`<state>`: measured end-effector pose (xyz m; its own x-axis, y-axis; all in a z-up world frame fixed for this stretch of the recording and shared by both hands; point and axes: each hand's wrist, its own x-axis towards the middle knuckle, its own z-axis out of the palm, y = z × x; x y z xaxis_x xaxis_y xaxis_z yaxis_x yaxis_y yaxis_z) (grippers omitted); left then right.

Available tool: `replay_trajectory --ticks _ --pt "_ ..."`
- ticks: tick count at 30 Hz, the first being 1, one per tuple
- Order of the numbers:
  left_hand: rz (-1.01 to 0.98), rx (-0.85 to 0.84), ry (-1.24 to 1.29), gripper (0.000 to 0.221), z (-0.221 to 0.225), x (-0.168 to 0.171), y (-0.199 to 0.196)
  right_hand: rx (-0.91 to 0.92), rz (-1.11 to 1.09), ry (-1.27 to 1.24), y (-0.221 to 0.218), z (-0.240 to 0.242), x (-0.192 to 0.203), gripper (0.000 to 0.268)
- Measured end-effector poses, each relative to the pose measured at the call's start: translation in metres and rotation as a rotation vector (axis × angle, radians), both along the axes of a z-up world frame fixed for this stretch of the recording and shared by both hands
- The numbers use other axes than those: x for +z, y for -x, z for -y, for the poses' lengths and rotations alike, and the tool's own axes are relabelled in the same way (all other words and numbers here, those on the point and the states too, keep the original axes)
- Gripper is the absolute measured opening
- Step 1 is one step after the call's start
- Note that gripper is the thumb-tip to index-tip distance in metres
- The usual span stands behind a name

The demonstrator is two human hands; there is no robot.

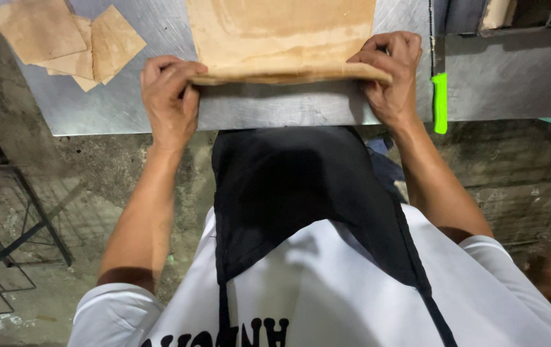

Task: The person cuts and tears sheets of parchment paper on a table using a knife and by hand, folding and separating the sheets into smaller pieces.

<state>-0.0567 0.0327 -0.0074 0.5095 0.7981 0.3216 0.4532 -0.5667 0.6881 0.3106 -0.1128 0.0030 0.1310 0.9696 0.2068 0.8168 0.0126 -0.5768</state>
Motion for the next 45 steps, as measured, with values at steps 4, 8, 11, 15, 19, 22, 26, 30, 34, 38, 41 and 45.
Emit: replay_trajectory --ticks 4,8,11,15,19,22,26,30,34,38,41,45 --pt "0.017 0.111 0.217 0.013 -0.010 -0.005 -0.005 -0.068 -0.122 0.135 -0.009 -0.006 0.000 0.018" --pt "-0.004 0.151 0.313 0.013 -0.021 -0.005 -0.014 -0.159 -0.140 0.335 -0.019 -0.020 -0.003 0.027" --pt "-0.058 0.151 0.320 0.013 -0.024 -0.001 -0.016 -0.146 -0.051 0.334 -0.019 -0.023 -0.007 0.027" --pt "-0.060 0.178 0.351 0.014 -0.022 -0.003 -0.017 -0.178 -0.107 0.349 -0.019 -0.020 -0.010 0.028" --pt "-0.031 0.172 0.352 0.014 -0.027 -0.007 -0.016 -0.209 -0.082 0.305 -0.022 -0.018 -0.028 0.028" --pt "0.046 0.169 0.505 0.015 -0.039 -0.014 -0.014 -0.177 -0.027 0.256 -0.039 -0.016 -0.051 0.032" --pt "0.237 0.191 0.695 0.016 -0.055 -0.017 0.000 -0.105 0.059 0.365 -0.051 -0.027 -0.048 0.036" --pt "0.294 0.295 0.611 0.019 -0.054 -0.010 0.039 -0.172 -0.080 0.334 -0.042 -0.018 -0.028 0.028" --pt "0.284 0.609 0.917 0.013 -0.044 -0.002 0.070 -0.178 -0.097 0.350 -0.043 -0.020 -0.027 0.028" --pt "-0.006 0.622 0.297 0.038 -0.015 0.004 0.079 -0.155 -0.066 0.356 -0.037 -0.022 -0.018 0.028" --pt "0.223 0.450 0.317 0.037 0.007 0.009 0.041 -0.293 -0.155 0.447 -0.027 -0.026 -0.001 0.026" --pt "0.015 0.325 0.580 0.038 0.021 0.017 -0.029 -0.187 0.034 0.423 -0.037 -0.011 0.002 0.028"
